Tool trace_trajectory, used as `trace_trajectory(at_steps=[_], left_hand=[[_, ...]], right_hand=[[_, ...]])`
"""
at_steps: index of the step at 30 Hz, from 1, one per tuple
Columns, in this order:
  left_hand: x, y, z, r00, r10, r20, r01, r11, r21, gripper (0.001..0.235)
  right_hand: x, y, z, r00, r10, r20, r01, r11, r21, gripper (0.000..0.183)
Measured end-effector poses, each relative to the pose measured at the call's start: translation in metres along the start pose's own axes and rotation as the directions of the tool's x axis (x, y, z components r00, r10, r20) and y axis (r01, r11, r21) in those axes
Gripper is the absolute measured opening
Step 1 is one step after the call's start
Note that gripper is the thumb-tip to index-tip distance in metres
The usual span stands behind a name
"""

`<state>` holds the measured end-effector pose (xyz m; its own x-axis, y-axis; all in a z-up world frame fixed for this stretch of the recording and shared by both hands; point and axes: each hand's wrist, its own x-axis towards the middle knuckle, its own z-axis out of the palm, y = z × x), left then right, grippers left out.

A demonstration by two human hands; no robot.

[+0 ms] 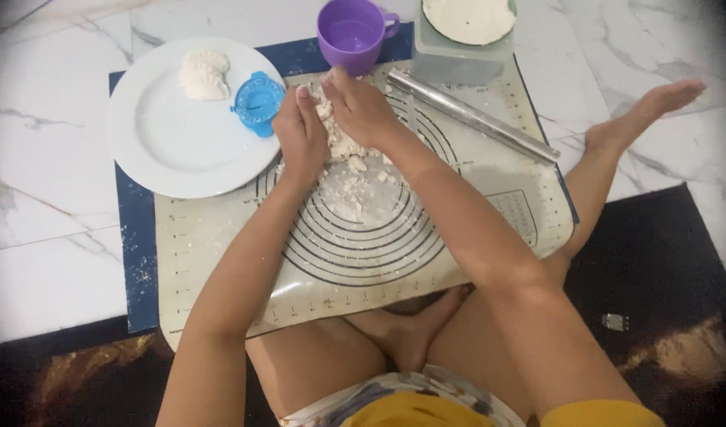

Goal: Kneading and mixing flour and water on a silicone mat to prepare dough for dumplings.

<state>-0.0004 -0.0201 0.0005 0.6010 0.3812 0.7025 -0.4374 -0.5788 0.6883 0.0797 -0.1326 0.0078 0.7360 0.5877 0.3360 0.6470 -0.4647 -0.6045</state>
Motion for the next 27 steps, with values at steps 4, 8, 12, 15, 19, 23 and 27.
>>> trace_trajectory(at_steps=[4,8,12,15,19,23,27], left_hand=[[-0.002,-0.001,-0.003,1.000,0.007,0.030,-0.007,1.000,-0.020,0.041],[-0.003,-0.004,-0.005,0.995,0.039,0.097,-0.032,0.997,-0.072,0.035],[-0.001,0.008,-0.013,0.982,0.028,0.184,-0.012,0.996,-0.086,0.040],[-0.002,0.003,-0.010,0.984,-0.008,0.176,0.028,0.993,-0.111,0.039],[0.001,0.001,-0.010,0.983,-0.015,0.182,0.031,0.996,-0.084,0.049],[0.000,-0.002,-0.011,0.974,-0.074,0.213,0.092,0.993,-0.076,0.055],[0.001,-0.003,-0.011,0.970,-0.124,0.208,0.136,0.990,-0.045,0.054]], right_hand=[[-0.022,-0.004,-0.016,0.994,-0.075,0.075,0.073,0.997,0.039,0.062],[-0.037,0.003,-0.020,0.971,-0.086,0.222,0.120,0.982,-0.146,0.096],[-0.045,0.018,-0.015,0.959,-0.137,0.250,0.203,0.943,-0.262,0.150],[-0.042,0.008,-0.015,0.967,-0.139,0.211,0.195,0.942,-0.272,0.142],[-0.029,-0.006,-0.026,0.962,-0.025,0.271,0.096,0.963,-0.252,0.124],[-0.012,0.006,-0.028,0.925,-0.045,0.377,0.152,0.954,-0.259,0.118],[-0.005,0.000,-0.034,0.892,-0.035,0.451,0.189,0.935,-0.301,0.115]])
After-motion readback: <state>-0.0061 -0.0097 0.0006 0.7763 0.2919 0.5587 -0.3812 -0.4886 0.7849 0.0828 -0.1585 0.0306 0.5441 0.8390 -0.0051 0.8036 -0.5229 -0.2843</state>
